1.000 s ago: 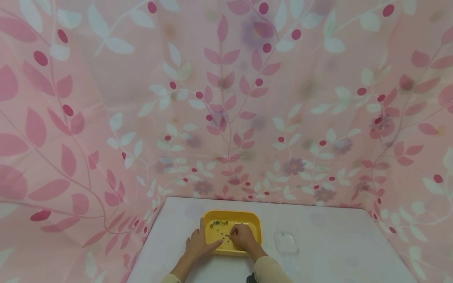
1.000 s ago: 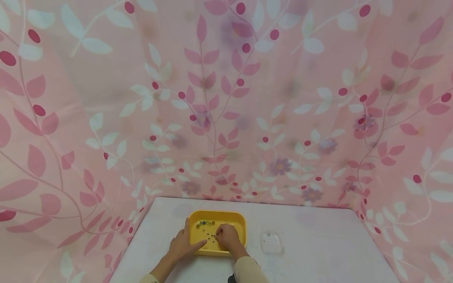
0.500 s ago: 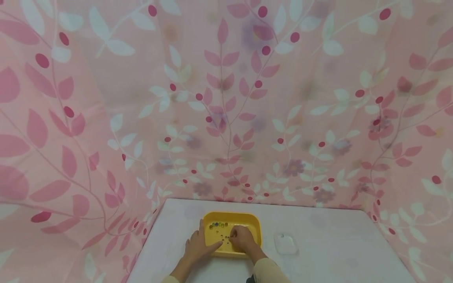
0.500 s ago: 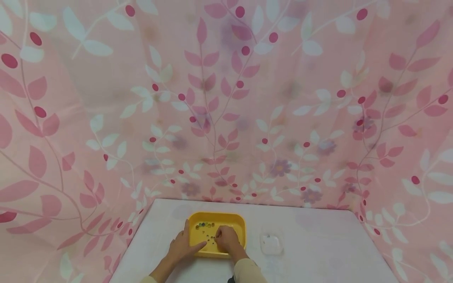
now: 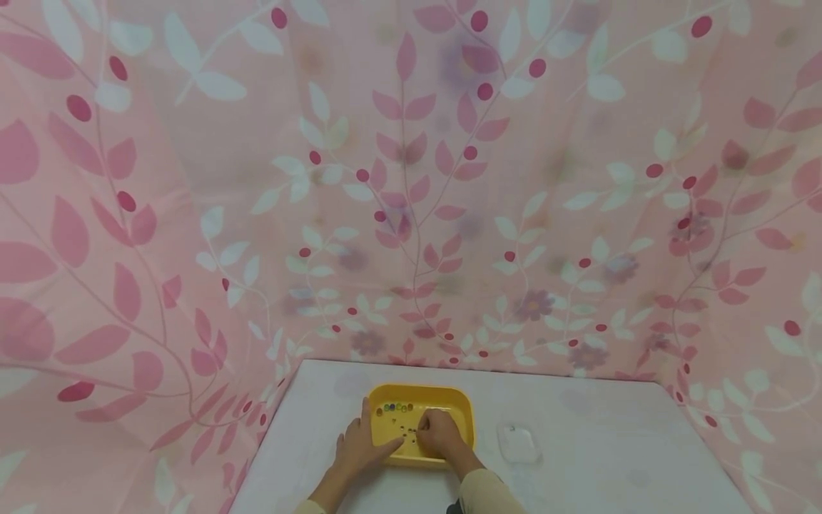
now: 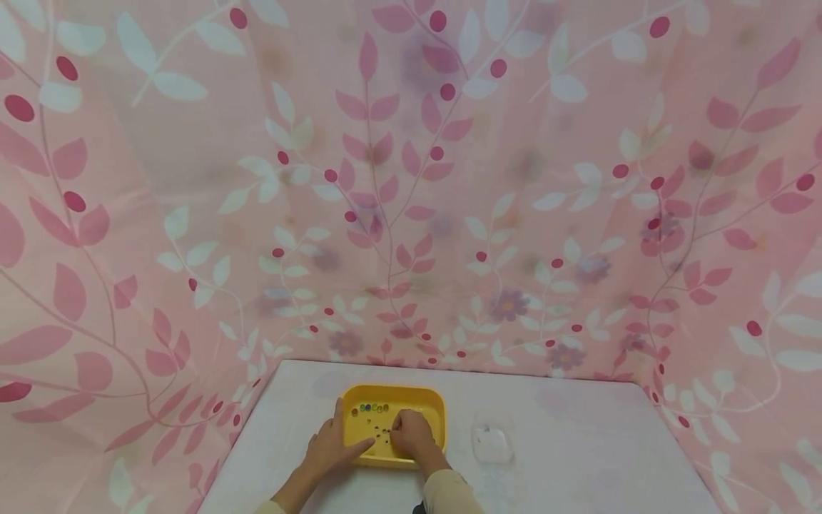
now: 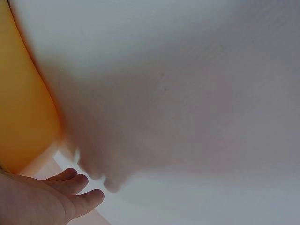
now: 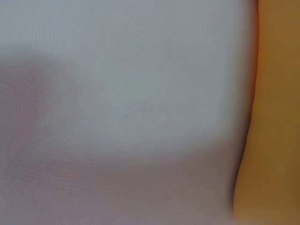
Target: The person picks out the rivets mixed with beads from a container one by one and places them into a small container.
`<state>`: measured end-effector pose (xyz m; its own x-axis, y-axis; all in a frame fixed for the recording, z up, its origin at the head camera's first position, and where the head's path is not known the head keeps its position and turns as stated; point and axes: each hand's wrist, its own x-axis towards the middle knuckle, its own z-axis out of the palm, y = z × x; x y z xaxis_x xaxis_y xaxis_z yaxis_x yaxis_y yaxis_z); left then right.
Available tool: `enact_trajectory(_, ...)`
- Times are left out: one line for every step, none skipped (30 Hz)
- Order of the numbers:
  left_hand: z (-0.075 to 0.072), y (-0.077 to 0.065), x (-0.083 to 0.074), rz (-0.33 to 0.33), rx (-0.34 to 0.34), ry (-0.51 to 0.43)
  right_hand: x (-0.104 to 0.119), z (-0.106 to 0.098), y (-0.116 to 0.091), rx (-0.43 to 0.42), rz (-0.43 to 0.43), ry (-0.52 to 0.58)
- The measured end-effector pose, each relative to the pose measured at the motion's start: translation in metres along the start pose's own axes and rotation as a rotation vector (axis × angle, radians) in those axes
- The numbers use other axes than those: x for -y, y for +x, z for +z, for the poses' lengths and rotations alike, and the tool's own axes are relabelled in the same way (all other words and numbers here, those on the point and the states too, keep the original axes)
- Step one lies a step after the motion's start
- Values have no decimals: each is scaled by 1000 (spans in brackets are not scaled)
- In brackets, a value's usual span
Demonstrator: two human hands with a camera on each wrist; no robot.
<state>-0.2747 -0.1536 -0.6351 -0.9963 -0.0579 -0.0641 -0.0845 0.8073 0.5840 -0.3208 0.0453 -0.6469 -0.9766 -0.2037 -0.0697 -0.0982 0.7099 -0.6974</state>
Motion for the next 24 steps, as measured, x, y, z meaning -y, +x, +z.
enact_trajectory(0,0,0,-3,1,-1,0,0,0,-2,2,6)
enact_trajectory(1,0,0,-6,3,-1,1,0,-1,-7,2,7)
enact_trajectory(1,1,1,-4,1,1,1,-1,-1,-9,4,5)
enact_trajectory(1,1,1,-2,-1,4,1,-1,-1,-11,5,7)
enact_trajectory(2,2,1,0,-2,6,1,-1,-1,-11,12,6)
enact_trajectory(2,2,2,0,-2,7,1,-2,-1,-13,10,11)
enact_trajectory(2,2,2,-1,-3,9,1,-2,0,-13,10,15)
enact_trajectory(2,2,2,-6,1,11,1,-2,0,-11,7,16)
enact_trajectory(2,2,2,-8,3,10,1,-2,0,-6,4,16)
enact_trajectory(2,2,2,-10,5,10,1,-2,0,-1,1,19)
enact_trajectory(2,2,2,-12,7,9,1,-1,0,3,-5,18)
enact_trajectory(2,1,2,-15,9,7,1,-1,0,6,-14,20)
enact_trajectory(2,1,1,-16,9,8,0,-1,0,11,-17,21)
enact_trajectory(2,0,1,-16,8,7,0,0,0,13,-28,20)
enact_trajectory(1,0,1,-11,3,5,0,0,0,16,-28,22)
enact_trajectory(1,-1,0,-9,0,7,-1,1,0,17,-30,26)
enact_trajectory(0,-1,0,-3,-6,9,-1,1,0,16,-34,29)
enact_trajectory(0,-2,0,2,-10,11,-1,1,0,13,-38,33)
enact_trajectory(0,-2,-1,7,-15,13,-1,1,0,11,-41,35)
enact_trajectory(-1,-2,-1,10,-17,14,-1,1,-1,8,-46,37)
enact_trajectory(-1,-3,-1,12,-20,15,-1,1,-1,7,-43,40)
enact_trajectory(-1,-3,-1,11,-19,14,-1,1,-1,2,-51,37)
enact_trajectory(-1,-2,-1,9,-17,11,-1,1,-2,-1,-55,37)
enact_trajectory(0,-2,0,5,-12,7,-1,1,-2,-2,-57,34)
